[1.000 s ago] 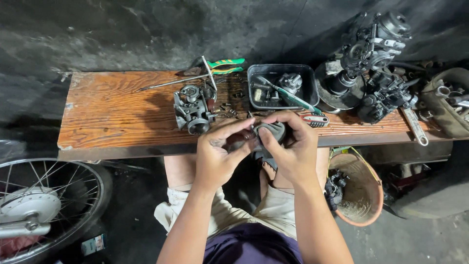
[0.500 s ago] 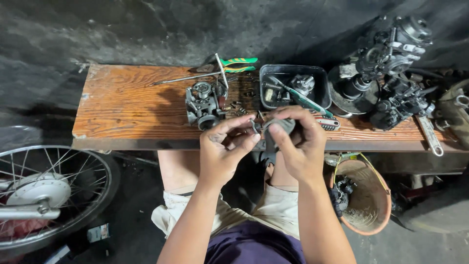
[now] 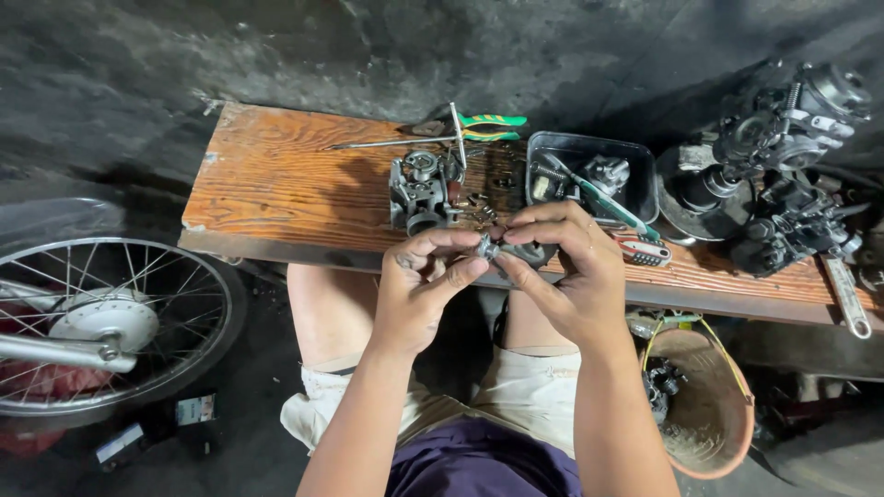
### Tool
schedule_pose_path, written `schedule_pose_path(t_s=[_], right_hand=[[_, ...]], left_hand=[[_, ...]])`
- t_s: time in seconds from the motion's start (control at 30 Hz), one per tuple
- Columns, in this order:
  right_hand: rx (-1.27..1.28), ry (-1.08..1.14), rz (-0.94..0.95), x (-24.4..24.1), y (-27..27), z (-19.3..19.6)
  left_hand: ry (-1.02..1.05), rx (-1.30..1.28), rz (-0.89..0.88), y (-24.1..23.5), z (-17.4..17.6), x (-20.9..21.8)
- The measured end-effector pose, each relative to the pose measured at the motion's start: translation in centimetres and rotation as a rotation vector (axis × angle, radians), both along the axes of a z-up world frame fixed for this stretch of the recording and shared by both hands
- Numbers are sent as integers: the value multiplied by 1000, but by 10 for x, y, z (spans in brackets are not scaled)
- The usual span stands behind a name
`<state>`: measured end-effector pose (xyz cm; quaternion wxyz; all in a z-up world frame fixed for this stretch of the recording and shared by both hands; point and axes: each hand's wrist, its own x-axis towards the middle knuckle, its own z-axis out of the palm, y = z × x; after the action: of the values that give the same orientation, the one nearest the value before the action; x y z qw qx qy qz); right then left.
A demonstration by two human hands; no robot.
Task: Cleaning and inspecting motorcycle carburetor components on a wooden workbench using a toothbrush.
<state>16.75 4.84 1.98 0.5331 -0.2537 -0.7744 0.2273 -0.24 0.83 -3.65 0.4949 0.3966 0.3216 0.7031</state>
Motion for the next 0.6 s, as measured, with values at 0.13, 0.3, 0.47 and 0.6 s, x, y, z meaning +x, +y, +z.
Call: schedule_pose_path(t_s=[0.13,0.3,0.47,0.6], right_hand=[[-45,99,5,-4,1,-11],[-73,187,58,-5,1,-21],[-76,229,15,-7,0,-19],[-61,212,-4,-9,-6,-15]], left_hand=[[-52,29,7,-5,25,5],[-16,62,13,-6,30,-3],[13,84,30,-2,14,0],[94,94,25,-5,18,2]])
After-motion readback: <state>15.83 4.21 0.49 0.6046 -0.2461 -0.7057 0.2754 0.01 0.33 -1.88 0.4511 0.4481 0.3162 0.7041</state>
